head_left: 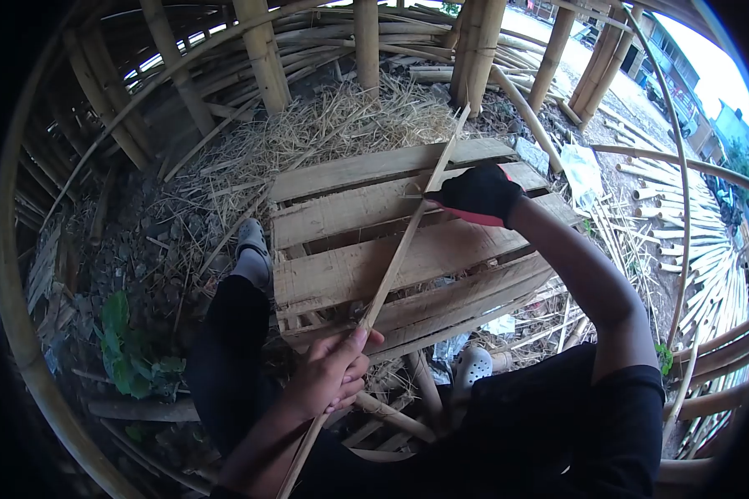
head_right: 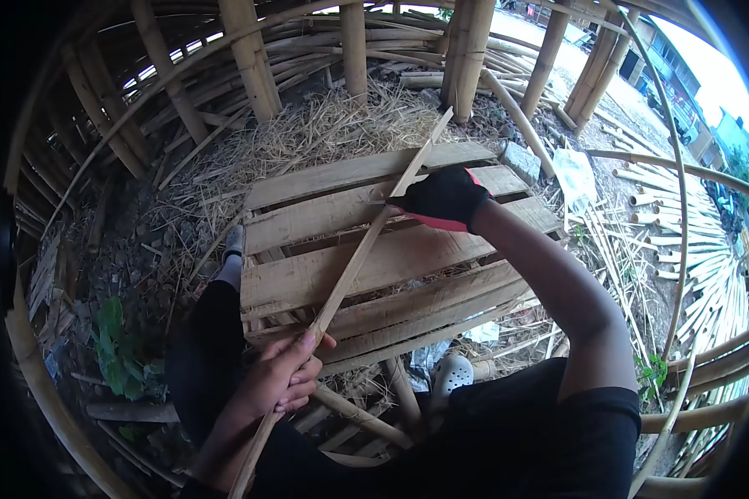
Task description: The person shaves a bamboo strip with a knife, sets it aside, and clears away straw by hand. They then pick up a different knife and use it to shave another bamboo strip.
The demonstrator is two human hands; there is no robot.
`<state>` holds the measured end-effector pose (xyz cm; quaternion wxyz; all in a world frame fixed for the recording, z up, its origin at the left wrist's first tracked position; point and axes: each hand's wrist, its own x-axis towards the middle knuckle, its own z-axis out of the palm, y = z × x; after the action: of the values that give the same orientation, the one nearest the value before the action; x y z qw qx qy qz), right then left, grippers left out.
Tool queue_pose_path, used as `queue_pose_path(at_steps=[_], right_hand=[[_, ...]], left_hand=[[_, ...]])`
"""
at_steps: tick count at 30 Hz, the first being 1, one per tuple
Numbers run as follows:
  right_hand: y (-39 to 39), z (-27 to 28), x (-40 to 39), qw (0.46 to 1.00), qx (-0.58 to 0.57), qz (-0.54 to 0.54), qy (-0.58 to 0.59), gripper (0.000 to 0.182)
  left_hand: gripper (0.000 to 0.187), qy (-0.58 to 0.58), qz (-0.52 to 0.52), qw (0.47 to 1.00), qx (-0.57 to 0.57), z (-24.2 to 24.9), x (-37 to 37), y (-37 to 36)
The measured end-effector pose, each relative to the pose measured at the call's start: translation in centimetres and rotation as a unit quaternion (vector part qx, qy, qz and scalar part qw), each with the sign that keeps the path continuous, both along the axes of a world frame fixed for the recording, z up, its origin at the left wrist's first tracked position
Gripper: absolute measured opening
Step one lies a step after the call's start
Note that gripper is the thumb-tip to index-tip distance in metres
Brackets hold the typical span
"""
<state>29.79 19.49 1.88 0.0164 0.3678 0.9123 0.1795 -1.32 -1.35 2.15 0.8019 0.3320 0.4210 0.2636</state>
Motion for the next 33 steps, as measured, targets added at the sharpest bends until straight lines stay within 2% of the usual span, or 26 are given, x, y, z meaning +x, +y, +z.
queue_pose_path(at_steps=[3,4,6,7,8,10,12,13,14,16,17,18,20,22,24,25,26,28,29,31,32,33], right_hand=[[-4.1,2.1,-3.6,0.996,-0.053,-0.07,-0.02,0.03],[-3.7,0.3,-2.8,0.999,0.016,0.034,0.007,0.03],[-1.4,1.1,-2.1,0.996,-0.041,-0.074,-0.028,0.03],[0.8,0.3,0.7,0.999,0.019,0.007,0.042,0.03],[2.9,0.5,1.5,0.99,-0.027,-0.11,-0.087,0.031],[0.9,0.4,0.8,0.996,0.002,-0.085,0.021,0.041],[-0.9,0.5,-1.2,0.994,-0.066,-0.082,0.004,0.042],[-1.2,0.7,-2.0,0.993,-0.063,-0.085,-0.05,0.042],[-0.4,0.8,-1.4,0.993,-0.064,-0.087,-0.048,0.042],[2.3,1.6,1.2,0.984,-0.067,-0.161,-0.03,0.044],[3.0,2.5,2.1,0.915,-0.256,-0.295,0.101,0.045],[3.2,2.0,2.4,0.916,-0.254,-0.295,0.1,0.045],[3.3,-0.3,2.4,0.985,-0.051,-0.161,0.029,0.047],[1.7,-0.5,1.1,0.989,-0.038,-0.123,0.067,0.043],[0.4,0.3,0.0,0.996,-0.016,-0.045,-0.079,0.042],[0.8,0.9,0.4,0.996,-0.033,-0.084,-0.026,0.04],[1.9,2.0,1.4,0.991,-0.042,-0.123,-0.036,0.045],[4.6,1.8,3.4,0.952,-0.063,-0.287,-0.08,0.051],[4.8,1.6,4.8,0.953,-0.059,-0.287,-0.08,0.051],[4.0,1.6,5.7,0.931,-0.112,-0.329,0.108,0.062],[4.2,1.7,5.9,0.932,-0.111,-0.328,0.108,0.062],[3.4,2.6,5.5,0.906,-0.153,-0.367,0.145,0.066]], left_hand=[[0.04,-0.008,-0.008,1.0,-0.001,-0.1,-0.2,0.1],[0.04,-0.006,-0.007,1.0,0.002,0.0,-0.2,0.2],[0.04,0.011,-0.012,1.0,0.011,0.1,0.0,-0.2],[0.04,0.011,-0.014,1.0,0.01,0.0,0.2,-0.2],[0.04,0.002,-0.005,1.0,0.0,0.0,0.3,0.0],[0.04,-0.007,0.009,1.0,-0.01,-0.1,0.1,0.1],[0.038,-0.02,-0.007,1.0,-0.001,-0.2,-0.1,0.0],[0.038,-0.018,-0.007,1.0,0.001,-0.2,-0.1,0.0],[0.038,-0.012,-0.007,1.0,0.004,-0.1,-0.1,-0.2],[0.038,-0.007,-0.01,1.0,0.003,-0.1,0.2,-0.5],[0.039,-0.007,-0.009,1.0,0.001,-0.1,0.4,-0.3],[0.039,-0.008,-0.007,1.0,0.0,0.0,0.5,-0.1],[0.039,-0.022,-0.004,1.0,-0.007,-0.1,0.2,0.1],[0.039,-0.034,-0.008,0.999,-0.012,-0.2,0.0,0.1],[0.038,-0.02,-0.009,1.0,0.0,-0.1,0.1,-0.2],[0.038,-0.019,-0.01,1.0,-0.003,0.0,0.2,-0.4],[0.037,-0.005,-0.006,1.0,0.001,0.1,0.4,-0.7],[0.037,0.007,-0.004,1.0,0.01,0.2,0.6,-0.8],[0.037,0.011,-0.015,1.0,0.014,0.1,0.4,-0.7],[0.037,0.018,-0.024,0.999,0.018,0.1,0.0,-0.5],[0.037,0.017,-0.021,0.999,0.03,0.1,0.1,-0.3],[0.037,0.014,-0.018,0.999,0.037,0.0,0.1,-0.5]])
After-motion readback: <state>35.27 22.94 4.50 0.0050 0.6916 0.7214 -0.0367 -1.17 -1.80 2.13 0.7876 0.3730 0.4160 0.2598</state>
